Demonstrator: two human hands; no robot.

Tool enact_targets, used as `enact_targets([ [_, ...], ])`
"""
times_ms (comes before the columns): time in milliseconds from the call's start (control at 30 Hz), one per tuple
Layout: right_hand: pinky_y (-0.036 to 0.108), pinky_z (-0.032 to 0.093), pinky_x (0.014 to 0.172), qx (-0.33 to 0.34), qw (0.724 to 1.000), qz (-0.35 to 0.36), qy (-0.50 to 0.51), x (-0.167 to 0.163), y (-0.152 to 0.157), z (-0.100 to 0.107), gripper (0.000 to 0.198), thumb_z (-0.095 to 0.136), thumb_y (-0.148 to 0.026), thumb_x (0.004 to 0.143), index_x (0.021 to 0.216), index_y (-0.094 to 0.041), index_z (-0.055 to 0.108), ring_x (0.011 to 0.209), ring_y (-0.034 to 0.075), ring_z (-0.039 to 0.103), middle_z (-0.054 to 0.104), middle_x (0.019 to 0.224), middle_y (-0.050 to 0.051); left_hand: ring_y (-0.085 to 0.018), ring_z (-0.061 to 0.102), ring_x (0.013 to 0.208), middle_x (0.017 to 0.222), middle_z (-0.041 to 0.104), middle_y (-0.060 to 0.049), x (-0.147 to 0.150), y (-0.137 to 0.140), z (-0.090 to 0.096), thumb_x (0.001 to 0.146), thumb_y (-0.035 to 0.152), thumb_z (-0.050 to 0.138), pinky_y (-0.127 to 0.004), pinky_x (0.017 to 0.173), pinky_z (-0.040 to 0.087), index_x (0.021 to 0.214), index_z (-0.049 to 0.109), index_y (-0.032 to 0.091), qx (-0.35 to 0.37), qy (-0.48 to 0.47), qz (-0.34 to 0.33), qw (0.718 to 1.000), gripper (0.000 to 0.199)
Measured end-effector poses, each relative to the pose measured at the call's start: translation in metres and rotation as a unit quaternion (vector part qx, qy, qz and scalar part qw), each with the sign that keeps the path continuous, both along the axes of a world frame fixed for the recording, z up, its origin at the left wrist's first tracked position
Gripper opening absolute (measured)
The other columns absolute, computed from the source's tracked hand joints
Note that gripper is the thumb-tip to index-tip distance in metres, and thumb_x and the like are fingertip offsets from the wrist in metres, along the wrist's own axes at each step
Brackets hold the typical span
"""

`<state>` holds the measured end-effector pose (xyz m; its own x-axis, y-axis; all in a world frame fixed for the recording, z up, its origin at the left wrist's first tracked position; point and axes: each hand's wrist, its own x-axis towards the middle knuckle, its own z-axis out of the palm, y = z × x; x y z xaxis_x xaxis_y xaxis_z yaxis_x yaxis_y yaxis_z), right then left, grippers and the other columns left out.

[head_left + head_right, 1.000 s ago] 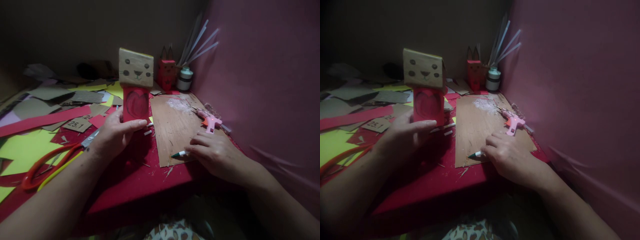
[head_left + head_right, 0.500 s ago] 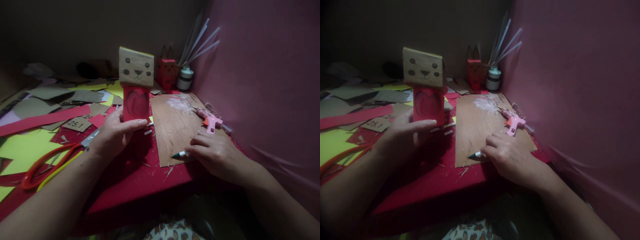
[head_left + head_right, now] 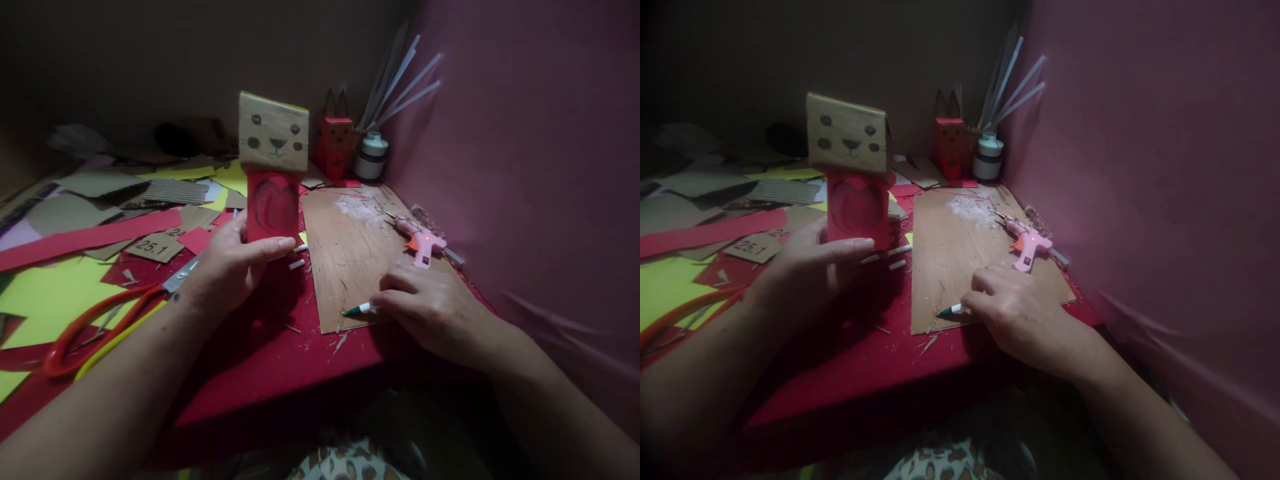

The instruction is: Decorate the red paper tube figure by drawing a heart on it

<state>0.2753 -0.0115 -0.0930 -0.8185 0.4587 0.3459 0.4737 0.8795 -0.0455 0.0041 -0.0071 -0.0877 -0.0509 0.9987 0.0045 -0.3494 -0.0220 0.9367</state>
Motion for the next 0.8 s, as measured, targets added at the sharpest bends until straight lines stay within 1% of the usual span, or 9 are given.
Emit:
enact_targets([
  [100,0.031,0.028,0.060,0.007,1.000,-0.001,0.005,0.0002,0.0004,-0.0015,0.028,0.055,-0.012,0.104,0.084,-0.015,0.075,0.066,0.014,0.048,0.062,0.075,0.004,-0.028,0.074,0.089,0.098,0.078,-0.008,0.0007,-0.0006,-0.0002,0.060,0.017,0.090,-0.046,0.093,0.060,0.107,0.070,0.017,-0.003,-0.002,-0.002,1.000,0.051],
  [267,0.031,0.027,0.060,-0.001,1.000,-0.007,0.010,0.0008,0.0007,-0.0042,0.027,0.055,-0.015,0.104,0.086,-0.015,0.075,0.064,0.013,0.046,0.061,0.075,0.003,-0.030,0.074,0.096,0.105,0.078,-0.011,0.0004,-0.0009,-0.0014,0.061,0.018,0.089,-0.049,0.096,0.059,0.108,0.070,0.016,-0.002,0.004,-0.002,1.000,0.050],
  [433,0.030,0.027,0.060,-0.001,1.000,-0.010,0.016,0.0007,0.0000,-0.0058,0.028,0.054,-0.016,0.105,0.087,-0.014,0.076,0.064,0.013,0.046,0.061,0.075,0.004,-0.027,0.074,0.095,0.103,0.078,-0.010,0.0002,-0.0003,-0.0024,0.060,0.017,0.089,-0.043,0.095,0.060,0.110,0.070,0.015,-0.001,0.008,0.003,1.000,0.053],
  [567,0.030,0.028,0.060,-0.004,1.000,-0.007,0.018,0.0018,-0.0002,-0.0072,0.026,0.054,-0.013,0.104,0.090,-0.013,0.076,0.064,0.013,0.047,0.061,0.075,0.004,-0.030,0.074,0.099,0.106,0.078,-0.011,0.0005,-0.0005,-0.0012,0.062,0.018,0.088,-0.046,0.098,0.059,0.112,0.069,0.015,-0.001,0.004,-0.004,1.000,0.053],
  [633,0.030,0.028,0.059,-0.002,1.000,-0.010,0.014,0.0028,0.0001,-0.0080,0.025,0.055,-0.013,0.104,0.091,-0.014,0.076,0.064,0.013,0.047,0.061,0.077,0.004,-0.030,0.074,0.102,0.109,0.078,-0.012,0.0005,-0.0005,-0.0009,0.062,0.016,0.088,-0.045,0.099,0.058,0.112,0.069,0.015,0.000,0.003,-0.004,1.000,0.054],
  [700,0.029,0.028,0.059,0.005,1.000,-0.013,0.014,0.0039,0.0005,-0.0085,0.024,0.055,-0.015,0.104,0.091,-0.014,0.076,0.064,0.013,0.047,0.062,0.078,0.004,-0.030,0.074,0.100,0.109,0.078,-0.012,0.0001,-0.0003,-0.0011,0.062,0.017,0.089,-0.044,0.098,0.058,0.112,0.070,0.016,0.000,0.002,-0.004,1.000,0.054],
  [800,0.029,0.030,0.060,0.012,1.000,-0.008,0.018,0.0052,0.0010,-0.0088,0.024,0.054,-0.017,0.105,0.094,-0.015,0.076,0.065,0.013,0.048,0.062,0.079,0.005,-0.030,0.075,0.095,0.104,0.079,-0.011,-0.0005,0.0006,-0.0015,0.062,0.019,0.090,-0.047,0.097,0.059,0.110,0.070,0.016,0.002,-0.001,-0.008,1.000,0.051],
])
